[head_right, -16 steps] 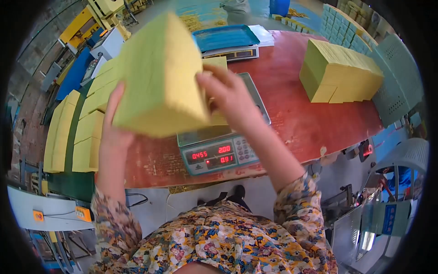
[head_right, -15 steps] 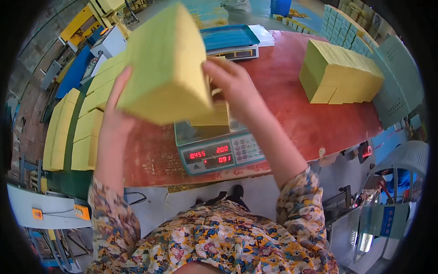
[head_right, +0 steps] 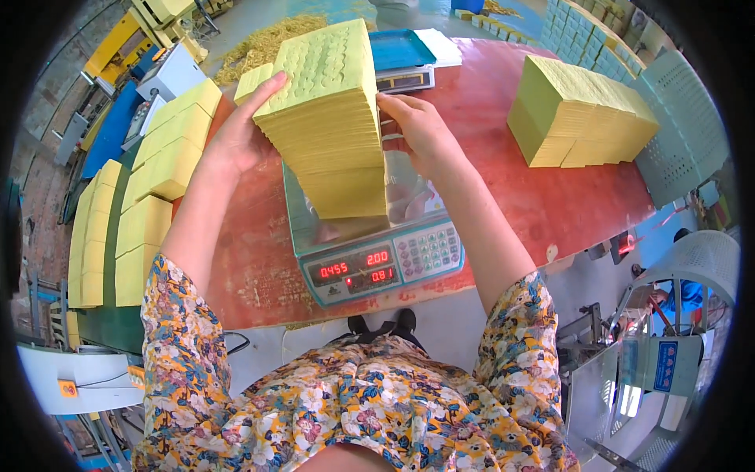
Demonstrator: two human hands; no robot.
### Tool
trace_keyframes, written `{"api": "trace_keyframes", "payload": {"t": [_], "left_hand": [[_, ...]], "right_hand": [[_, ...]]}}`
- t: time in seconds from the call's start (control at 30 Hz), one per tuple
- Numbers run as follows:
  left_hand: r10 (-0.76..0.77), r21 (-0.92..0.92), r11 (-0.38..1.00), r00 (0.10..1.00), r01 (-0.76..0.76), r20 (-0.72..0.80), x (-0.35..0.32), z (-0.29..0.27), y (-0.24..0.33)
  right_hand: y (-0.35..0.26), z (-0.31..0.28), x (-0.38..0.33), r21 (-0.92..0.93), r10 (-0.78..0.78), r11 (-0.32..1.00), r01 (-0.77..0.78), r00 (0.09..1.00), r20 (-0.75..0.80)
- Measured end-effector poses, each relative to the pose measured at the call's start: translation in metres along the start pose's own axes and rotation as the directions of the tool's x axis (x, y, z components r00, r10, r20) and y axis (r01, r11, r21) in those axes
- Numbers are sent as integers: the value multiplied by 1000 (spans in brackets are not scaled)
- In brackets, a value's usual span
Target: Weigh stacks of textured yellow material pads and place them on a manufacturing assembly line or scale workstation.
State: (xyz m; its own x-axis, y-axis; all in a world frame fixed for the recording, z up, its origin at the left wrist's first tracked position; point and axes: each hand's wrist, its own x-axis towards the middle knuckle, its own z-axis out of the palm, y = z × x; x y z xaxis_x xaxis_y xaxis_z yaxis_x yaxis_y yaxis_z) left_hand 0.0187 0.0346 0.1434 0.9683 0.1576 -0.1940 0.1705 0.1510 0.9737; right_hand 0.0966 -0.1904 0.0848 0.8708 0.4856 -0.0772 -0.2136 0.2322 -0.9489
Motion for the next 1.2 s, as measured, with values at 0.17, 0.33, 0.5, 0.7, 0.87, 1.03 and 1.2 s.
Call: {"api": "trace_keyframes", "payload": {"t": [0.17,0.33,0.5,0.7,0.87,1.03,1.2], "left_hand": [[-16,59,998,999,14,31,8,-1,-3],[-3,34,999,999,1,54,9,3,-6],[19,144,989,996,-31,84,8,0,-5],[47,221,973,998,-57,50,13,-6,-13],[214,48,976,975,-211,-61,9,-10,-40],[154,-321,927,977,-195,-149,16,9,-113],[205,-560,786,965,-262,-163,24,29,-150]], "right_hand": [[1,-4,-7,-53,-48,998,46,998,-29],[7,-6,-5,-146,-88,986,78,994,-63],[2,-4,-12,-241,-120,965,103,991,-56],[7,-10,-14,-517,-167,851,90,980,-104],[37,-21,-15,-378,-293,897,229,948,-122],[61,-40,8,10,-238,964,265,882,-407],[63,4,24,83,-134,986,141,987,-87]]}}
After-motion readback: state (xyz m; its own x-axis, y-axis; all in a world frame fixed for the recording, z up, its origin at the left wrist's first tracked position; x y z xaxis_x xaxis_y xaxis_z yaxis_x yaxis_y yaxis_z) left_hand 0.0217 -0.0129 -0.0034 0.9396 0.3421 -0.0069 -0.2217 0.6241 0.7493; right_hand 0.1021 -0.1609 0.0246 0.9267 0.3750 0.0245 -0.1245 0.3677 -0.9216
